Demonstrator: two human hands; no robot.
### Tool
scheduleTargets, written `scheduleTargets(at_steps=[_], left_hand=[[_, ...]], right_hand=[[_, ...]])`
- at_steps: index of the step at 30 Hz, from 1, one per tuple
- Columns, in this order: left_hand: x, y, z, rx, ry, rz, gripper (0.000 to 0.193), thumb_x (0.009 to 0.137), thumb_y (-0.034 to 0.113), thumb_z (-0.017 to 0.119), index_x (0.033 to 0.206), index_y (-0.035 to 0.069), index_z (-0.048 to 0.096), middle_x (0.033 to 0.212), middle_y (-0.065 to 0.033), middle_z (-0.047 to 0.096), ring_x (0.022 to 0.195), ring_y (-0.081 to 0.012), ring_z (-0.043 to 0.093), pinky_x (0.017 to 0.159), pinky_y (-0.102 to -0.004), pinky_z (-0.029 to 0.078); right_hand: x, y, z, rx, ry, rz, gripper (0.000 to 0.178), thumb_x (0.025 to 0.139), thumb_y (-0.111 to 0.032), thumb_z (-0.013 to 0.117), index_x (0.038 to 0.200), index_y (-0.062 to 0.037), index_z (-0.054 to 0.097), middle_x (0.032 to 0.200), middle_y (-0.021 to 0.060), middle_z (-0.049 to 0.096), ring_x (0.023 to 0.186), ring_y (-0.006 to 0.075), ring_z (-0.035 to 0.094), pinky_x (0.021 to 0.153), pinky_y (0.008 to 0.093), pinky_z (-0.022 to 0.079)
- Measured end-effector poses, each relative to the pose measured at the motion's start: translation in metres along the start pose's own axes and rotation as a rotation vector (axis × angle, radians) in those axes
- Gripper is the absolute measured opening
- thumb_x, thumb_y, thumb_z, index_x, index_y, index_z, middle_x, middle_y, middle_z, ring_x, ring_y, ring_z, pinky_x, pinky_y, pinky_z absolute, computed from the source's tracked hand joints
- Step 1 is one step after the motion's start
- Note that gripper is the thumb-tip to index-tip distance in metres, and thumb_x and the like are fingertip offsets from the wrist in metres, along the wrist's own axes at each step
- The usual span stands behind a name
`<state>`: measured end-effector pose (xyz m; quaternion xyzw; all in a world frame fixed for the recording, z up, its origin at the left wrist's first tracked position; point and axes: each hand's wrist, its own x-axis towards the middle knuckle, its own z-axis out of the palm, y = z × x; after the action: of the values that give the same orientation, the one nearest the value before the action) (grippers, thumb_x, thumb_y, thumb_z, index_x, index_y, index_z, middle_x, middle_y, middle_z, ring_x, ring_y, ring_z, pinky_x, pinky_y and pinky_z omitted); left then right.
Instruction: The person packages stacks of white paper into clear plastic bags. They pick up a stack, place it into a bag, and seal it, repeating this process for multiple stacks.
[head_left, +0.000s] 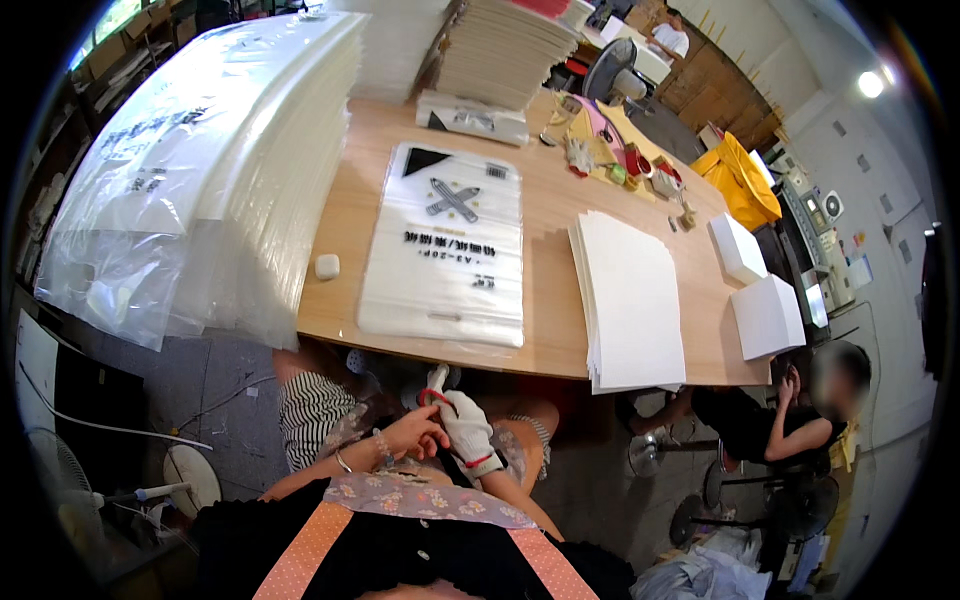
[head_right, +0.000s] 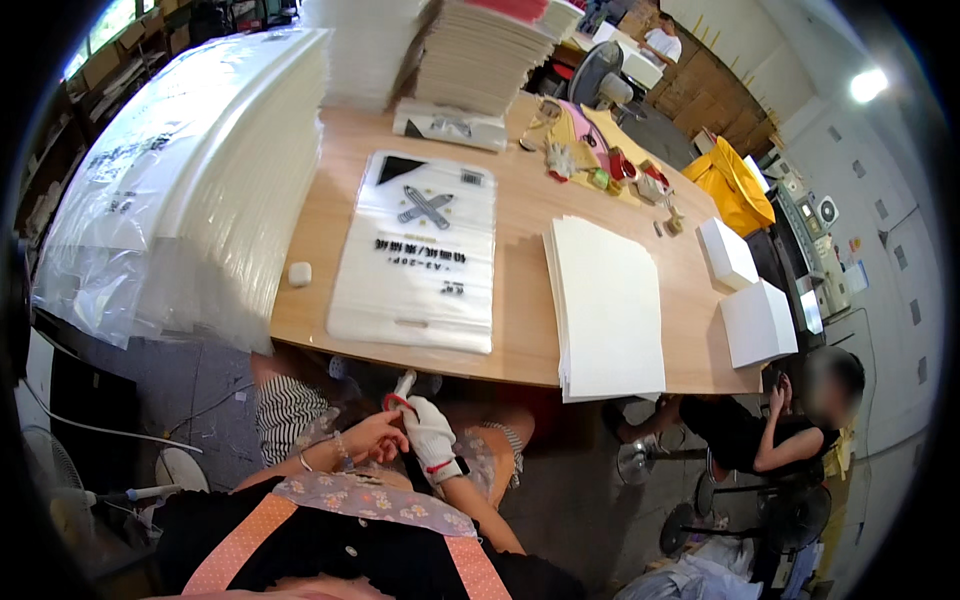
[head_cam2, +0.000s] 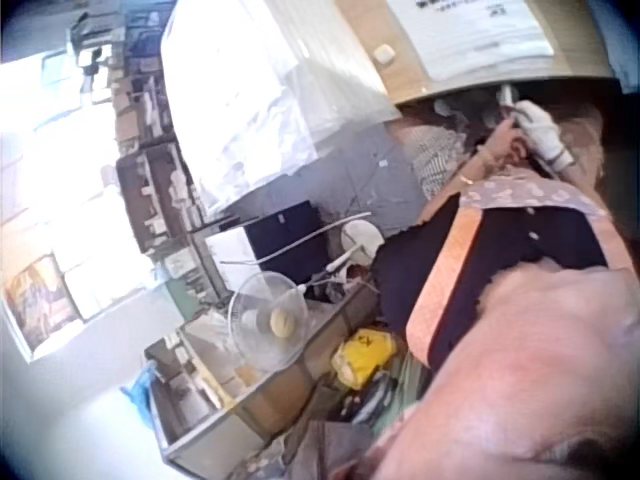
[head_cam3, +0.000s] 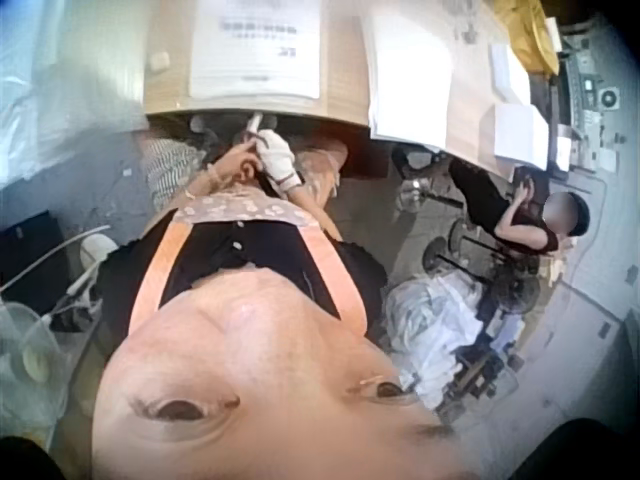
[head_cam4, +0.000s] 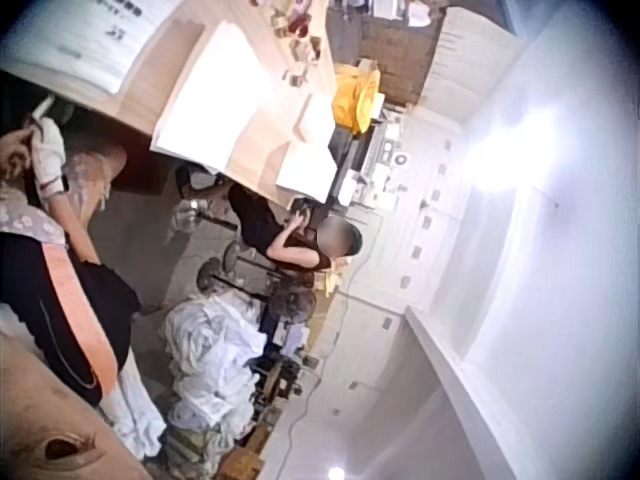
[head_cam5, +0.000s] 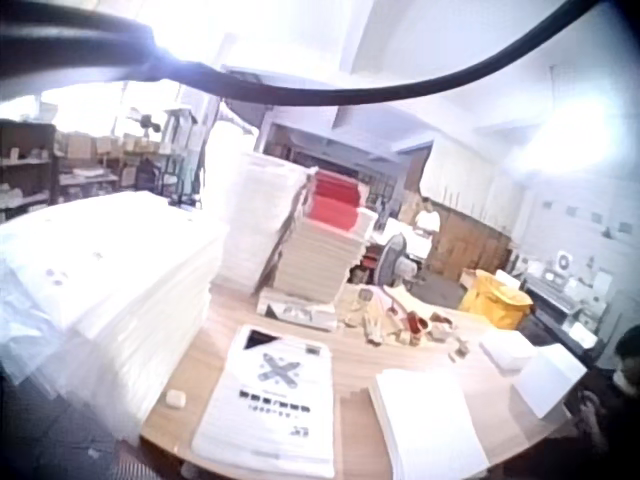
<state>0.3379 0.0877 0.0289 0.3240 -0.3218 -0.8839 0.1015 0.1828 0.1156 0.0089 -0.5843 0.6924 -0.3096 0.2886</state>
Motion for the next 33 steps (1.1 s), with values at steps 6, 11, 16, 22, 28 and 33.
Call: scheduleTargets(at_steps=[6, 11, 16, 22, 28, 33], left_hand=[[0.016, -0.010, -0.002, -0.059, 0.040, -0.003, 0.023, 0.086, 0.014, 0.044, 0.109, 0.009, 0.043, 0.073, -0.0049, 0.059, 0.049, -0.0093, 0.056, 0.036, -0.0179, 0.040], [0.036, -0.020, -0.032, -0.608, 0.050, -0.015, 0.009, 0.084, 0.008, 0.044, 0.090, 0.006, 0.051, 0.065, -0.0007, 0.048, 0.048, -0.0073, 0.041, 0.036, -0.0198, 0.036], [0.069, -0.041, -0.071, -0.702, 0.346, 0.313, 0.013, 0.082, 0.006, 0.045, 0.087, 0.000, 0.056, 0.070, -0.0088, 0.059, 0.061, -0.0166, 0.058, 0.057, -0.0292, 0.050], [0.065, -0.035, -0.043, 0.924, 0.382, 0.757, 0.031, 0.084, 0.018, 0.052, 0.111, 0.003, 0.055, 0.114, -0.0100, 0.057, 0.102, -0.0210, 0.055, 0.088, -0.0322, 0.043], [0.047, 0.024, -0.024, -0.381, -0.201, 0.274, 0.027, 0.089, 0.024, 0.048, 0.104, 0.003, 0.051, 0.111, -0.0181, 0.058, 0.086, -0.0213, 0.059, 0.072, -0.0306, 0.049], [0.028, 0.048, 0.015, 0.246, 0.098, 0.500, 0.023, 0.088, 0.021, 0.048, 0.099, 0.003, 0.057, 0.095, -0.0088, 0.063, 0.074, -0.0136, 0.058, 0.064, -0.0270, 0.046]], right_hand=[[-0.013, 0.002, -0.004, 0.066, 0.065, -0.050, 0.021, 0.081, -0.018, 0.057, 0.099, -0.0064, 0.060, 0.085, 0.0136, 0.063, 0.078, 0.0288, 0.061, 0.069, 0.0339, 0.049], [-0.015, -0.012, -0.006, 0.102, -0.026, -0.020, 0.021, 0.084, -0.020, 0.057, 0.098, -0.0048, 0.061, 0.088, 0.0138, 0.063, 0.081, 0.0258, 0.061, 0.074, 0.0322, 0.047], [-0.011, -0.017, -0.004, 0.087, -0.061, -0.292, 0.023, 0.082, -0.017, 0.062, 0.099, -0.0026, 0.060, 0.090, 0.0152, 0.061, 0.086, 0.0286, 0.058, 0.077, 0.0351, 0.045], [0.006, -0.037, -0.005, 0.103, 0.132, -0.601, 0.023, 0.074, -0.005, 0.061, 0.097, -0.0036, 0.059, 0.087, 0.0133, 0.060, 0.084, 0.0307, 0.057, 0.075, 0.0362, 0.046], [-0.018, -0.013, 0.002, 0.079, -0.251, -0.276, 0.022, 0.082, -0.016, 0.055, 0.101, -0.0038, 0.057, 0.089, 0.0183, 0.059, 0.085, 0.0342, 0.056, 0.075, 0.0379, 0.044], [-0.017, -0.023, 0.002, 0.233, -0.156, -0.321, 0.015, 0.080, -0.008, 0.061, 0.093, -0.0017, 0.057, 0.080, 0.0119, 0.057, 0.076, 0.0235, 0.057, 0.068, 0.0309, 0.045]])
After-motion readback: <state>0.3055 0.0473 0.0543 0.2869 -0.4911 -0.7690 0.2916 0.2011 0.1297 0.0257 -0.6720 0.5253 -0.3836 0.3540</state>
